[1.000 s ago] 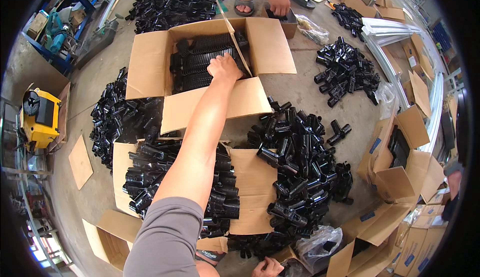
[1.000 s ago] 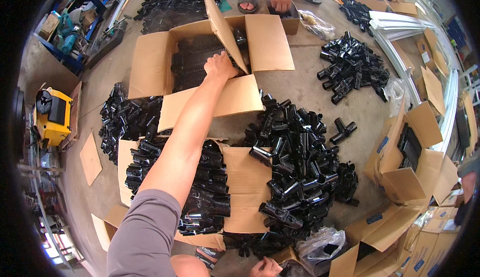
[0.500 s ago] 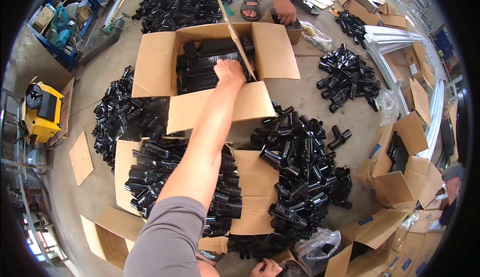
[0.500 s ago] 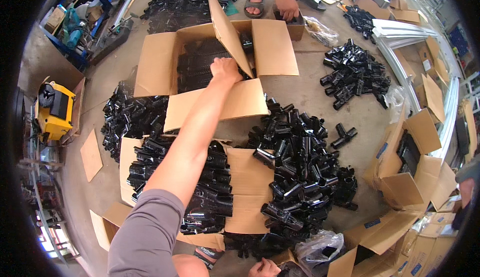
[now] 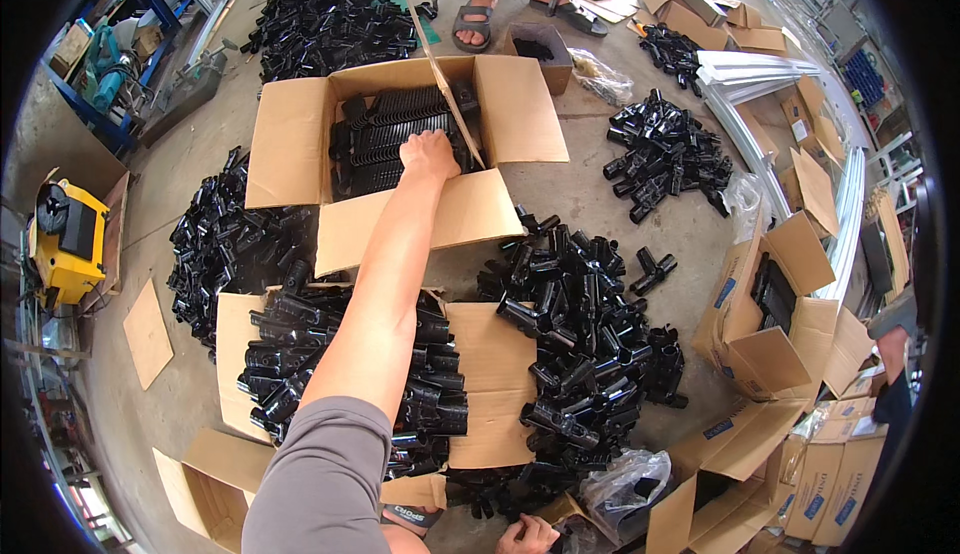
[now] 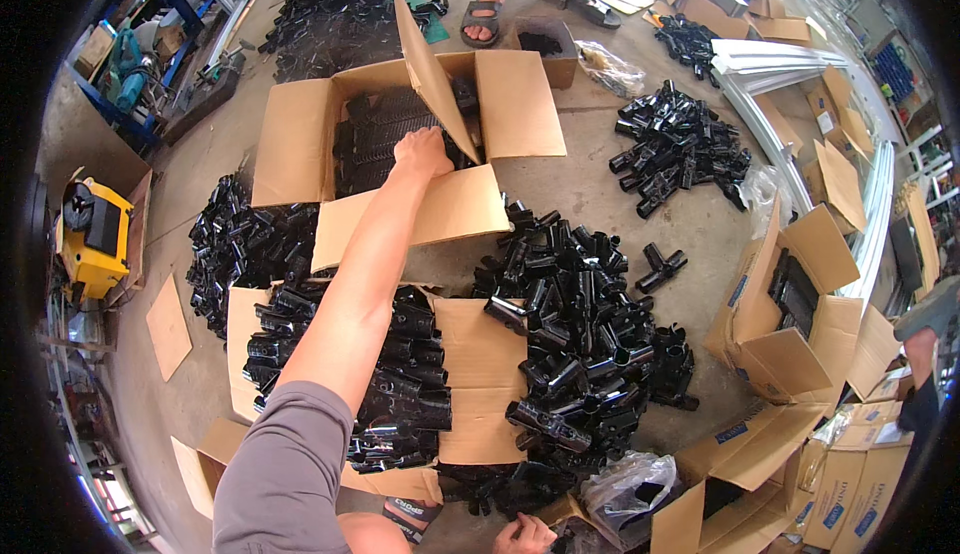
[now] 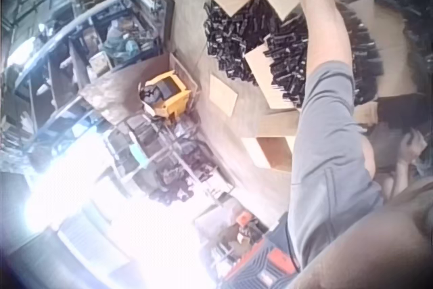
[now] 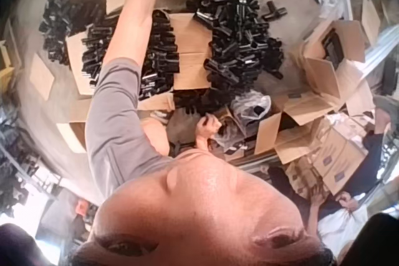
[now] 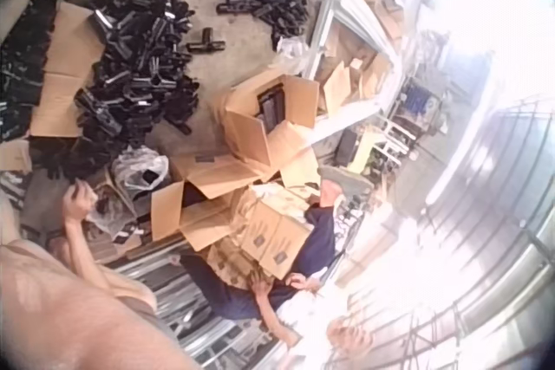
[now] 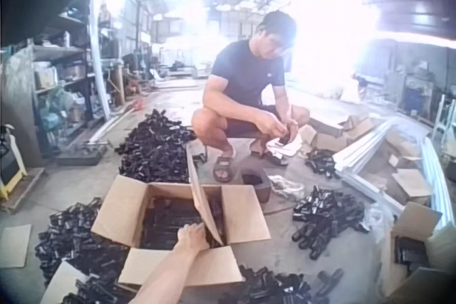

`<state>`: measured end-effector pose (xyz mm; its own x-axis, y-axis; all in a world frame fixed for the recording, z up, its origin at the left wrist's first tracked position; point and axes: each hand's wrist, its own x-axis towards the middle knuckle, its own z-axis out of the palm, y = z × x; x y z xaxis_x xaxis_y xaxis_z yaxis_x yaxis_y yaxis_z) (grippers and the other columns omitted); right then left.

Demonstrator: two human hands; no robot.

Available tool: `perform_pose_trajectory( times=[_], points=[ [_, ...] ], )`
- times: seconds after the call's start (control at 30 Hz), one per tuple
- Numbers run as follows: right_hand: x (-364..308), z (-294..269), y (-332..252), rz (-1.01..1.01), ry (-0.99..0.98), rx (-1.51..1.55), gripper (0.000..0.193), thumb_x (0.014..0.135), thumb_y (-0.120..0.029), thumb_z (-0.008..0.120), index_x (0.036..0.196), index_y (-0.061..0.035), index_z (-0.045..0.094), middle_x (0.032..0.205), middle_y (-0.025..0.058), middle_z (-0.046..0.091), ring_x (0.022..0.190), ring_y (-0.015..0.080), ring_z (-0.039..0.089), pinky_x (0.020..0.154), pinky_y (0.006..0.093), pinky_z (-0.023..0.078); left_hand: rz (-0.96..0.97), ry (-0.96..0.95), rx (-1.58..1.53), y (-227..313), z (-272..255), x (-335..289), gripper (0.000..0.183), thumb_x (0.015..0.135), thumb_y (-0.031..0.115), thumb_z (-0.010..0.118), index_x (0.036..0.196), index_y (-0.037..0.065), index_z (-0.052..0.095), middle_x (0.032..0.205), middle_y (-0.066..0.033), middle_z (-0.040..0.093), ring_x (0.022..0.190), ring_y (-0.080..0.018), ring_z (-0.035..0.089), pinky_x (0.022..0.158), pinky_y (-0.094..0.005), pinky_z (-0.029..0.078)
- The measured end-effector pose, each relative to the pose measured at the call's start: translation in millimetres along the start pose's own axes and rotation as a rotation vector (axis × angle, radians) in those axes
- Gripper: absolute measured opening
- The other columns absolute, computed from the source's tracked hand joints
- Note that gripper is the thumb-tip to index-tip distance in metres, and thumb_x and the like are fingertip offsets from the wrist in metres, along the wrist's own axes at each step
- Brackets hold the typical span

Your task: The person picks up black plastic joint parts from the floor and a container, fits them together by hand, and places the assembled components into a cardboard box.

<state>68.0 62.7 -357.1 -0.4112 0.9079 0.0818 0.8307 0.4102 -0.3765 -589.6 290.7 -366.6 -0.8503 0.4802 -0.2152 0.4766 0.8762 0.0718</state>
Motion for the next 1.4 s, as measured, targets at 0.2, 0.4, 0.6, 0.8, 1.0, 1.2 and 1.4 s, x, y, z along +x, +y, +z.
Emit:
perform_pose_trajectory(
  times=[0.2,0.4,0.6,0.8,1.0,1.2,1.4],
  points=[
    [-3,1,0,0.02,-0.004,0.006,0.017,0.081,-0.008,0.068,0.096,-0.0082,0.075,0.099,0.0146,0.07,0.095,0.0362,0.062,0.088,0.0487,0.048,0.086,-0.044,0.057,8,-4,0,0.042,0.089,0.025,0.072,0.13,0.024,0.064,0.132,-0.0094,0.063,0.128,-0.0307,0.057,0.098,-0.0441,0.054],
    [-3,4,1,0.005,-0.013,0.006,0.017,0.08,-0.007,0.07,0.097,-0.0072,0.074,0.099,0.0154,0.07,0.095,0.0374,0.062,0.088,0.0486,0.048,0.067,-0.069,0.071,13,1,8,0.067,0.079,0.037,0.08,0.139,0.014,0.061,0.138,-0.0104,0.057,0.131,-0.0301,0.055,0.105,-0.0427,0.051],
    [1,0,-3,-0.001,-0.027,0.0,0.018,0.079,-0.007,0.07,0.097,-0.0079,0.075,0.099,0.0149,0.07,0.094,0.0368,0.063,0.088,0.0477,0.049,0.109,-0.072,0.074,8,1,9,0.065,0.079,0.04,0.079,0.136,0.013,0.063,0.138,-0.012,0.057,0.131,-0.0306,0.053,0.105,-0.0432,0.05],
    [1,2,-1,-0.011,-0.035,-0.017,0.018,0.079,-0.007,0.069,0.097,-0.0081,0.075,0.098,0.0144,0.07,0.093,0.0363,0.063,0.088,0.0474,0.049,0.127,0.008,0.012,2,-1,1,0.061,0.077,0.037,0.077,0.132,0.013,0.066,0.135,-0.0171,0.057,0.127,-0.0353,0.054,0.104,-0.0445,0.05],
    [2,4,-4,-0.018,-0.028,-0.014,0.018,0.08,-0.007,0.068,0.097,-0.008,0.075,0.098,0.0143,0.07,0.093,0.0361,0.062,0.087,0.0475,0.048,0.034,0.004,-0.033,4,-2,-4,0.049,0.078,0.031,0.074,0.124,0.015,0.071,0.125,-0.0184,0.066,0.122,-0.0369,0.059,0.101,-0.0433,0.053],
    [3,4,-3,-0.021,-0.042,-0.021,0.018,0.08,-0.007,0.068,0.097,-0.0079,0.075,0.098,0.0141,0.07,0.093,0.036,0.062,0.087,0.047,0.048,0.163,0.045,-0.176,-10,2,-2,0.041,0.075,0.021,0.069,0.115,0.015,0.075,0.117,-0.0137,0.073,0.115,-0.0324,0.067,0.098,-0.0414,0.055],
    [-1,8,1,-0.033,-0.036,-0.015,0.018,0.08,-0.007,0.069,0.097,-0.0079,0.075,0.099,0.014,0.07,0.093,0.0357,0.062,0.087,0.0467,0.049,0.297,0.108,-0.186,-20,17,6,0.039,0.079,0.016,0.065,0.117,0.018,0.074,0.115,-0.0128,0.074,0.116,-0.0341,0.066,0.1,-0.0431,0.053]
  ],
)
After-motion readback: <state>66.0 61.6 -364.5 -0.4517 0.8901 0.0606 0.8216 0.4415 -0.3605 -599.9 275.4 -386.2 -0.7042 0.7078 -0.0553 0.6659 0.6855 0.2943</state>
